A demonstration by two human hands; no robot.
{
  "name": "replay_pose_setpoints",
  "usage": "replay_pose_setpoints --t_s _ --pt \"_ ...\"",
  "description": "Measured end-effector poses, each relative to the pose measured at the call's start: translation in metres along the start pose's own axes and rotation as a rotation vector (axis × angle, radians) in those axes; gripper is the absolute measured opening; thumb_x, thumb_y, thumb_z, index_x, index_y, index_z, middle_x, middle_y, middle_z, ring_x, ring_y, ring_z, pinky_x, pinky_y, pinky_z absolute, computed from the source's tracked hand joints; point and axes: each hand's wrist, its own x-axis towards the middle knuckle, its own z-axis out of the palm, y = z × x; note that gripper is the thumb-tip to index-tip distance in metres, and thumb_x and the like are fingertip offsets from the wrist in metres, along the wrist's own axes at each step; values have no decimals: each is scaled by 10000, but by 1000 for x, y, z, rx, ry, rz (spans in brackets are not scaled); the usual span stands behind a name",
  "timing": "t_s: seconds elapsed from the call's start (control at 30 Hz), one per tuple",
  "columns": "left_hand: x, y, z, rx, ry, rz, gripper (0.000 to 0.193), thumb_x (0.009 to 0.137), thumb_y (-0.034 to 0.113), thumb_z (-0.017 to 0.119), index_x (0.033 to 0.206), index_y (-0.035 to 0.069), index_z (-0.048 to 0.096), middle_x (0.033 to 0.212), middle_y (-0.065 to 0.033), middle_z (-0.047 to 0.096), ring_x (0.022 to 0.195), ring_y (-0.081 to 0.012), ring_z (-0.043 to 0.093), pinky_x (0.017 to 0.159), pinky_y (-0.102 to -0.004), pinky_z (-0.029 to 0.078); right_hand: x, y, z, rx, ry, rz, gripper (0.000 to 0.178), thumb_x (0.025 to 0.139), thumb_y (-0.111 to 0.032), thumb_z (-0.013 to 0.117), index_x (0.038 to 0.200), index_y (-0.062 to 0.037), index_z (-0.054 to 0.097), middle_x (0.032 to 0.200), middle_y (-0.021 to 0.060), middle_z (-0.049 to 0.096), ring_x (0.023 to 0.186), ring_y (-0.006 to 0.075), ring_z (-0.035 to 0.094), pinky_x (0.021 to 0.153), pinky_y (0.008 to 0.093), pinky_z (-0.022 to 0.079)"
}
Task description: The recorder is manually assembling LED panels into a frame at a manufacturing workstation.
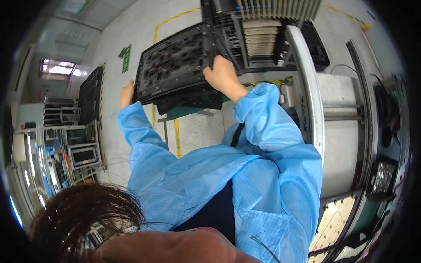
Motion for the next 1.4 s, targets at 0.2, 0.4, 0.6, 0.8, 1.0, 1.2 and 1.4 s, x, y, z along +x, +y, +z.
replay_pose_setpoints --t_s 0.2,0.4,0.6,0.8,1.0,1.2,1.4 --pt "-46 37 14 -822 -272 -107 517 933 380 509 1136 -84 613 974 -179 678 852 -255 639 780 -393 494 -33 1 -45 166 158 52 370 834 -202 602 1073 66 512 952 270 619 928 394 620 800 439 484" --pt "-108 104 44 -790 -112 478 313 929 184 522 1075 -58 657 1040 -175 664 971 -267 622 888 -358 458 -177 61 -135 398 358 138 295 930 -42 535 1208 13 453 1098 131 608 1035 192 586 864 316 473" --pt "-262 340 85 -873 -571 816 254 907 166 587 1011 -52 665 984 -141 684 926 -207 611 878 -305 446 -311 77 -194 587 819 462 317 938 23 499 1248 35 433 1156 141 603 1066 165 574 918 276 447" --pt "-360 464 176 -700 -880 1011 434 864 317 598 988 -95 664 907 -204 681 876 -268 622 820 -356 455 -365 101 -200 492 1218 714 297 949 28 487 1231 91 418 1149 169 605 1074 176 581 929 258 440" --pt "-404 496 195 -602 -894 1126 459 861 328 590 988 -107 665 890 -241 685 871 -293 640 810 -364 461 -369 121 -200 294 1305 902 322 952 -39 528 1238 72 430 1021 135 628 895 157 583 758 258 466" --pt "-393 513 237 -603 -897 1117 403 876 299 590 946 -91 666 852 -189 688 798 -218 600 779 -346 456 -367 156 -191 266 1352 859 310 914 -40 583 1180 43 449 895 68 555 780 120 492 693 252 430" --pt "-352 519 309 -246 -272 1866 279 952 185 495 1022 -4 688 982 -211 680 861 -346 643 775 -415 493 -363 141 -197 -89 1358 920 364 853 -155 619 1130 38 483 976 278 588 938 447 582 799 492 463"
